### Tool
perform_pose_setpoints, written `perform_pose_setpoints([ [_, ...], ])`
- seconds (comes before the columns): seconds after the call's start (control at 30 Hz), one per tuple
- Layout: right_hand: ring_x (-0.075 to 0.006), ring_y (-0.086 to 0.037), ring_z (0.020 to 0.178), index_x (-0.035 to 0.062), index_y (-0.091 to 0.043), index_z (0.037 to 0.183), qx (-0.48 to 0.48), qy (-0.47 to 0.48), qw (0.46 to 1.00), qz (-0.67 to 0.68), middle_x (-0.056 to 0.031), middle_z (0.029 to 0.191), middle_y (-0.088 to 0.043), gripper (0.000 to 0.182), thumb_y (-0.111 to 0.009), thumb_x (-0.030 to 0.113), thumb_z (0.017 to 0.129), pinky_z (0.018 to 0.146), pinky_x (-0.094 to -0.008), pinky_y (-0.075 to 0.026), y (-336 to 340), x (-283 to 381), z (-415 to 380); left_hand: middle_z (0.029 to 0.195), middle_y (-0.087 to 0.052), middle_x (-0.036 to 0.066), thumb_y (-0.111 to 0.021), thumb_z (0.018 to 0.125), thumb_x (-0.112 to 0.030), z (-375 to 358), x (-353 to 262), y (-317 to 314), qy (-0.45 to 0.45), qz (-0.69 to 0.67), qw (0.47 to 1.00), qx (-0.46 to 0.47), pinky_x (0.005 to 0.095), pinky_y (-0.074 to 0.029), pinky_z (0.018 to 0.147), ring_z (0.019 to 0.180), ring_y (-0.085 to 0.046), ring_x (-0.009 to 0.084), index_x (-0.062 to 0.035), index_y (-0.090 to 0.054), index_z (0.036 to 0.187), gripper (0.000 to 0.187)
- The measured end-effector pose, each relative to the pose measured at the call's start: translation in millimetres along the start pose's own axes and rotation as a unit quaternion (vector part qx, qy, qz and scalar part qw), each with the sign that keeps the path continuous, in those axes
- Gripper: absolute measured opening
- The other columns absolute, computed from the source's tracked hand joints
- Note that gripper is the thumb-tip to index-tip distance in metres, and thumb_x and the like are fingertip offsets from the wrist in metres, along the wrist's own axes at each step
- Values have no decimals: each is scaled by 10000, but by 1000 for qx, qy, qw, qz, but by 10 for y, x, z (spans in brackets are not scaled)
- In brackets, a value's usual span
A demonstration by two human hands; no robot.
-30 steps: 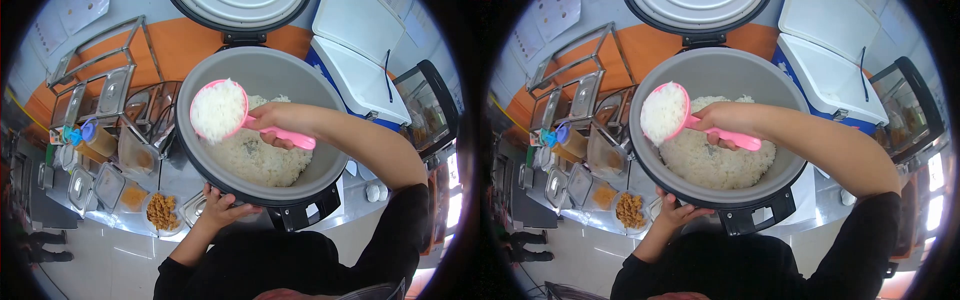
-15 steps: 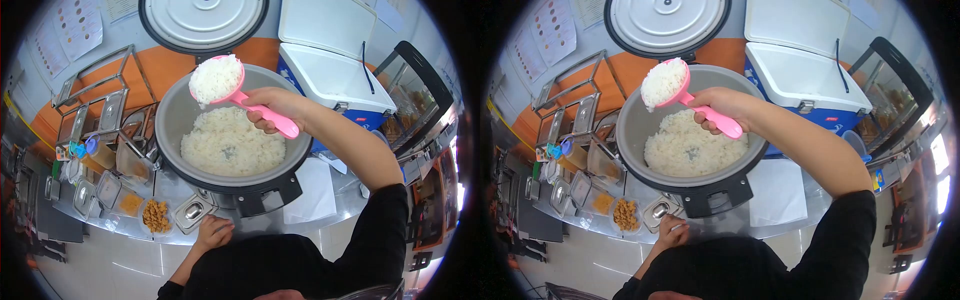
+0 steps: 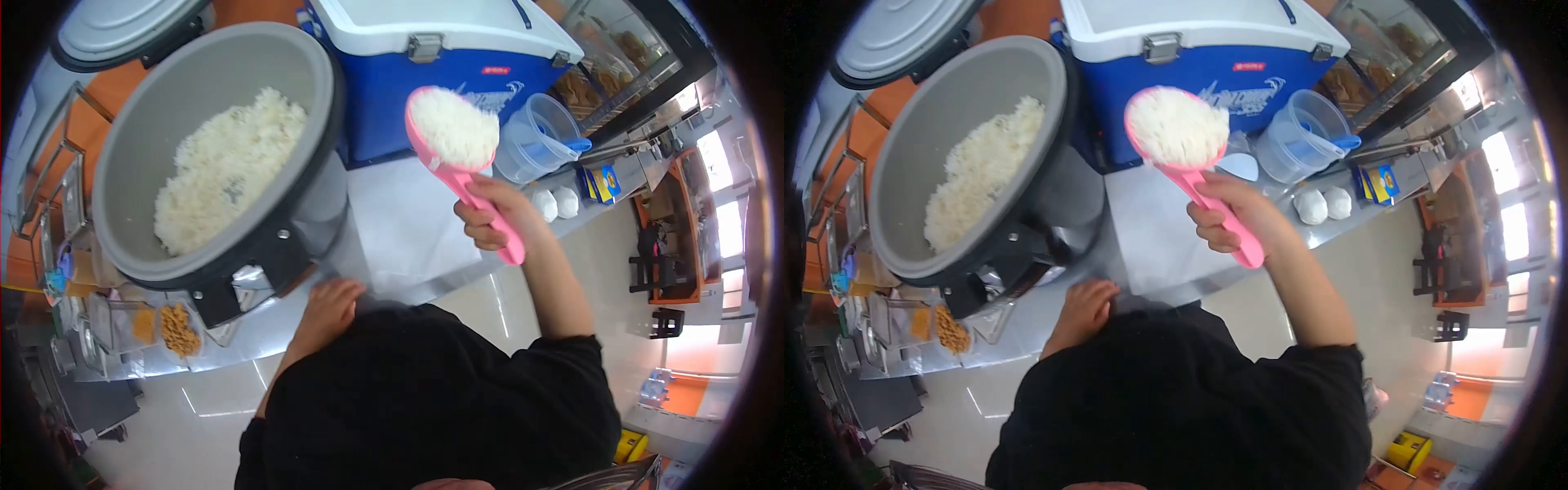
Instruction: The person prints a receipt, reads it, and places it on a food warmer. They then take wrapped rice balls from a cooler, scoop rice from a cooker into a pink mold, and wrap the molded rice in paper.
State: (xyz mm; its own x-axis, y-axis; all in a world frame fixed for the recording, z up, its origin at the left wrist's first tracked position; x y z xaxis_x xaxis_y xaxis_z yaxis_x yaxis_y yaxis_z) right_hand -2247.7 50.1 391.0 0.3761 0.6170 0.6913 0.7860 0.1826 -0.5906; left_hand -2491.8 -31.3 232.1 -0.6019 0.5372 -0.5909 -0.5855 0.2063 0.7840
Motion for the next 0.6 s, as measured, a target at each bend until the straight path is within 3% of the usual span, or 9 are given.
perform_pose_setpoints([
  [0.1,-74,-311,380,140,-443,1094,-100,-23,995,14,14,592,-374,191,-485,225,928,322,-210,-225,712,-479,86,1265,-517,49,-556,830,-143,305,72,-209,31,32,998,-40,465,-313,993,1197,-457,248,-116,-534,1210,382],
  [0.2,-73,-363,425,141,-448,1110,-108,-52,991,54,6,616,-398,207,-497,204,919,344,-201,-251,1220,-933,275,1366,-439,43,-537,862,-219,677,76,-373,40,49,997,-42,492,-248,1058,1280,-383,237,-129,-468,1294,446],
  [0.3,-100,-420,465,140,-362,1348,-159,-30,984,-69,-13,631,-442,460,-492,183,909,381,-236,-337,1494,-1049,334,1420,-376,21,-545,865,-282,868,107,-589,45,129,991,-10,512,-202,1090,1325,-328,216,-143,-413,1344,516],
  [0.4,-182,-539,526,179,-242,1448,-226,42,935,-271,-56,641,-489,620,-509,150,889,446,-310,-452,1691,-967,392,1439,-348,3,-574,843,-344,863,180,-724,63,172,983,16,526,-183,1097,1342,-300,197,-150,-402,1351,570],
  [0.43,-220,-562,553,201,-240,1449,-252,121,873,-400,-75,657,-503,636,-505,127,876,483,-339,-476,1669,-868,389,1434,-354,5,-590,826,-347,864,194,-731,65,166,984,14,521,-189,1094,1338,-306,198,-148,-407,1345,585],
  [0.5,-295,-607,607,246,-236,1451,-280,263,680,-624,-111,690,-530,675,-499,83,850,559,-398,-524,1490,-764,372,1424,-366,9,-623,793,-353,869,226,-741,73,152,986,10,512,-201,1087,1330,-317,201,-144,-416,1333,616],
  [0.6,-372,-625,684,324,-244,1440,-216,113,577,-780,-151,785,-574,730,-482,41,810,625,-464,-527,1377,-1109,516,1416,-375,3,-648,766,-357,864,267,-739,88,133,987,-5,501,-202,1090,1326,-324,187,-144,-425,1324,637],
])
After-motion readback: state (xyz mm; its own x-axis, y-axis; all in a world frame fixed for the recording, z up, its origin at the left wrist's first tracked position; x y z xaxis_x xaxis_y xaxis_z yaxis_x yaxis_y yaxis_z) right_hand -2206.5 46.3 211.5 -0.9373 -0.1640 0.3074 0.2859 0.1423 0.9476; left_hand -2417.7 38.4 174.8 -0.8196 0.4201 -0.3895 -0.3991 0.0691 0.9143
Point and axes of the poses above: each hand's wrist, its own z-axis towards the middle knuckle, its own y-axis out of the back of the hand, x = y × z, the point moved 5 cm from there along z, towards the middle knuckle
